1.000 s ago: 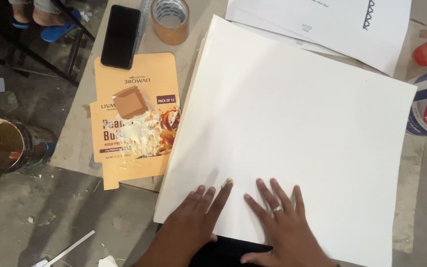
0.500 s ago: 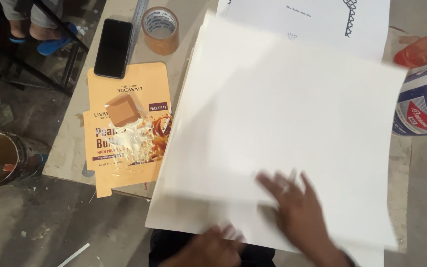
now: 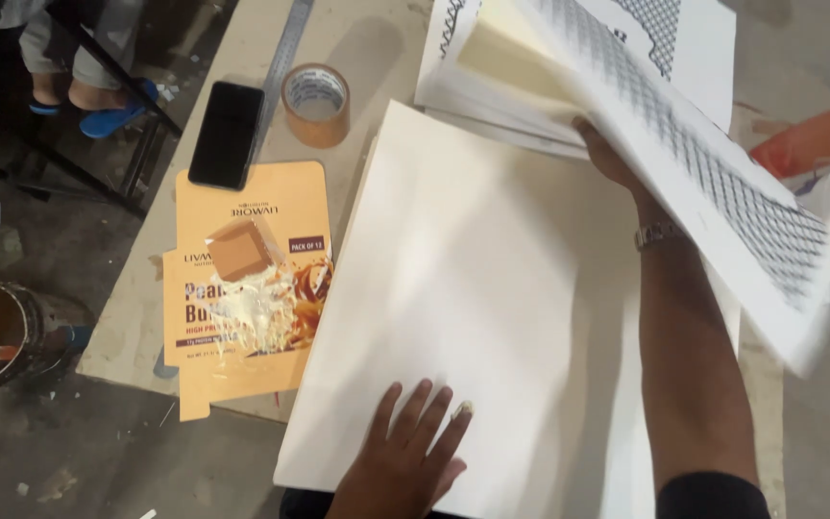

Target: Checking and sorting large white sheets of paper and cardboard packaging.

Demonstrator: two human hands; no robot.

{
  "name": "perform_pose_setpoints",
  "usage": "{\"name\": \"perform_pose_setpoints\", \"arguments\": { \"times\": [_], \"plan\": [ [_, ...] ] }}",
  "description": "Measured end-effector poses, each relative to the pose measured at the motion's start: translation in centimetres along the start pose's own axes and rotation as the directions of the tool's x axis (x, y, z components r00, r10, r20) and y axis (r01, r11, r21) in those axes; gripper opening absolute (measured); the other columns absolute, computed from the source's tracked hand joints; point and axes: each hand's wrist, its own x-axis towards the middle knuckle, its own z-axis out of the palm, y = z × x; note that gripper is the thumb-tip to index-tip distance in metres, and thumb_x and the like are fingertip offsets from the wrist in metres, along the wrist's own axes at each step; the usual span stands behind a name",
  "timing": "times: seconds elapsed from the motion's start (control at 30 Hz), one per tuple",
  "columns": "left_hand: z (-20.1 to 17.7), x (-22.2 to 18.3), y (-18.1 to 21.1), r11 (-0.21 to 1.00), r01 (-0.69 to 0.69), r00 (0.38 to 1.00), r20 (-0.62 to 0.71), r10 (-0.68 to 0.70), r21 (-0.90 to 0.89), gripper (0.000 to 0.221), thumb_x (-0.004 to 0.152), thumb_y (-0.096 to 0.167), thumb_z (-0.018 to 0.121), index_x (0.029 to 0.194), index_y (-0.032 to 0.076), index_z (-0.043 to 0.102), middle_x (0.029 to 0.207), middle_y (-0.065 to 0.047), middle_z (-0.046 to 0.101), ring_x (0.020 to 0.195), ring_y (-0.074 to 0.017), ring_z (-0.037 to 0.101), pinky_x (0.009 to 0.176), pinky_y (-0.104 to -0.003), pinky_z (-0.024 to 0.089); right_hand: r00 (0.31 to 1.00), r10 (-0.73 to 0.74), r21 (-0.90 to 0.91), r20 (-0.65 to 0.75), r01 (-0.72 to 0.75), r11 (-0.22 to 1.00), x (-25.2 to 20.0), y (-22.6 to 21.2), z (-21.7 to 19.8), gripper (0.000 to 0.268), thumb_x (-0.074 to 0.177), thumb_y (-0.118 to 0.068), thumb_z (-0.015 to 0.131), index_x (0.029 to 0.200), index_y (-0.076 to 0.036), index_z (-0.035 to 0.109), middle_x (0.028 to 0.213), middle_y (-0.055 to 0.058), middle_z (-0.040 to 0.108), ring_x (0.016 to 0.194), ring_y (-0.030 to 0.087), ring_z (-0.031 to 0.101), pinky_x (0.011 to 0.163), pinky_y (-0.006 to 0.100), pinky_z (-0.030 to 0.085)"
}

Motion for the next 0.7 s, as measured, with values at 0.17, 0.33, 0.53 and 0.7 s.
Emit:
{"name": "perform_pose_setpoints", "arguments": {
  "times": [0.17, 0.33, 0.53, 0.7],
  "plan": [
    [3.7, -1.1, -1.3, 0.997, -0.017, 0.994, -0.110, 0.025, 0.072, 0.061, 0.101, 0.051, 0.055, 0.143, 0.006, 0.053, 0.139, -0.020, 0.056, 0.134, -0.0385, 0.050, 0.109, -0.063, 0.035, 0.958, 0.015, -0.265, 0.285, 0.064, 0.962, 6.3, 3.7, 5.5, 0.053, 0.109, -0.053, 0.048, 0.146, -0.017, 0.058, 0.152, 0.014, 0.051, 0.145, 0.039, 0.039, 0.112, 0.056, 0.029],
    [5.5, -2.0, -0.6, 0.994, 0.057, 0.991, -0.126, -0.045, 0.093, 0.046, 0.109, 0.044, 0.043, 0.139, 0.014, 0.060, 0.134, -0.013, 0.066, 0.132, -0.0314, 0.060, 0.109, -0.061, 0.041, 0.854, 0.247, 0.014, 0.459, -0.285, 0.959, 5.7, -3.1, 3.5, 0.061, 0.090, -0.058, 0.055, 0.134, -0.017, 0.066, 0.147, 0.011, 0.062, 0.142, 0.037, 0.051, 0.118, 0.052, 0.041],
    [8.4, -3.0, -0.9, 0.978, 0.086, 0.968, -0.250, -0.037, 0.188, 0.032, 0.111, 0.042, 0.046, 0.128, 0.024, 0.066, 0.126, -0.002, 0.071, 0.123, -0.0224, 0.065, 0.106, -0.054, 0.044, 0.892, 0.174, 0.031, 0.417, -0.205, 0.978, 7.6, -2.8, 3.8, 0.059, 0.080, -0.059, 0.058, 0.125, -0.023, 0.073, 0.159, 0.003, 0.040, 0.147, 0.035, 0.030, 0.114, 0.055, 0.030],
    [8.7, -3.4, -0.8, 0.981, 0.090, 0.971, -0.233, -0.048, 0.170, 0.031, 0.110, 0.045, 0.047, 0.124, 0.025, 0.066, 0.124, 0.000, 0.070, 0.121, -0.0195, 0.065, 0.103, -0.053, 0.045, 0.858, 0.203, 0.085, 0.472, -0.273, 0.958, 7.7, -4.0, 2.8, 0.065, 0.077, -0.066, 0.058, 0.121, -0.020, 0.074, 0.150, 0.010, 0.049, 0.144, 0.036, 0.038, 0.120, 0.053, 0.030]
  ]
}}
